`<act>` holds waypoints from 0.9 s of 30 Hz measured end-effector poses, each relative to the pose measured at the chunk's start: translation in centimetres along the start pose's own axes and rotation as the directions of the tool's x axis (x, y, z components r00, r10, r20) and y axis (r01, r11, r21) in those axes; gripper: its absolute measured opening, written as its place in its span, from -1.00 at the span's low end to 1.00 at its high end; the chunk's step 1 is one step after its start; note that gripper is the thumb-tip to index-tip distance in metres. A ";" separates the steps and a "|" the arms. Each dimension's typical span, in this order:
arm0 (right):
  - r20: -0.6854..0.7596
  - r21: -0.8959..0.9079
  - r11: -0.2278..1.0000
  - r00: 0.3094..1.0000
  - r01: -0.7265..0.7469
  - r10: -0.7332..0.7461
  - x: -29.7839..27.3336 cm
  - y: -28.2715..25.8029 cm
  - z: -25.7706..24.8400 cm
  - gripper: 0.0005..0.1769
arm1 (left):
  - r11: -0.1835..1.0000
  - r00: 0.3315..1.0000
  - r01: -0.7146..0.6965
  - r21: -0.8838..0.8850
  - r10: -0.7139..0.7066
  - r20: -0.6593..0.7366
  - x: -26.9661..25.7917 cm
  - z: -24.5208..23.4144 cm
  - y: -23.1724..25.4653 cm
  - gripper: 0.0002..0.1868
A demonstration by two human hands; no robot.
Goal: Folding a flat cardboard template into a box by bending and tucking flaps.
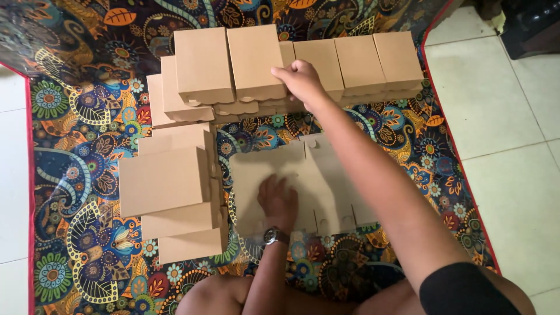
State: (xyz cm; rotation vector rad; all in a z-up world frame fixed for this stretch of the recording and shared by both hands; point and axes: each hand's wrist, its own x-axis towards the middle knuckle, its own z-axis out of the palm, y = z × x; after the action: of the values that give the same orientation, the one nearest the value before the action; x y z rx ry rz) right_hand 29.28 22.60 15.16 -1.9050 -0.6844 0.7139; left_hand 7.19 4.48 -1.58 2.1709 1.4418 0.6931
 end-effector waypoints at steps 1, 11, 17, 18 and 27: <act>-0.007 -0.022 1.000 1.000 0.009 -0.009 0.1 0.1 0.1 -0.55 | 1.000 1.000 0.004 -0.005 -0.004 0.007 0.0 0.1 -0.1 -0.62; -0.016 -0.509 0.788 0.911 0.348 -0.412 -0.1 -2.5 0.0 -0.58 | 0.990 0.998 -0.060 -0.127 0.055 -0.041 0.3 -1.4 0.8 -0.63; 0.362 -0.498 0.104 0.315 0.861 -0.878 -4.7 -5.7 4.3 -0.32 | 0.989 0.984 -0.131 -0.063 0.122 -0.129 0.8 -2.3 1.7 -0.65; 0.358 -0.502 0.104 0.316 0.859 -0.879 -4.7 -5.4 5.6 -0.32 | 0.989 0.984 -0.136 -0.063 0.127 -0.129 0.8 -2.1 1.6 -0.65; 0.357 -0.691 0.020 0.366 0.722 -0.859 -5.0 -3.2 10.4 -0.72 | 0.997 0.998 -0.056 -0.058 0.055 -0.015 1.2 -3.3 2.4 -0.67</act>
State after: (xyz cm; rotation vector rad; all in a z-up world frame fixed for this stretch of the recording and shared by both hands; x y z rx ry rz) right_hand 17.89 26.34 15.15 -1.7475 -2.0155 -0.6734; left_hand 7.24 5.01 2.67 2.1723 1.3555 0.7614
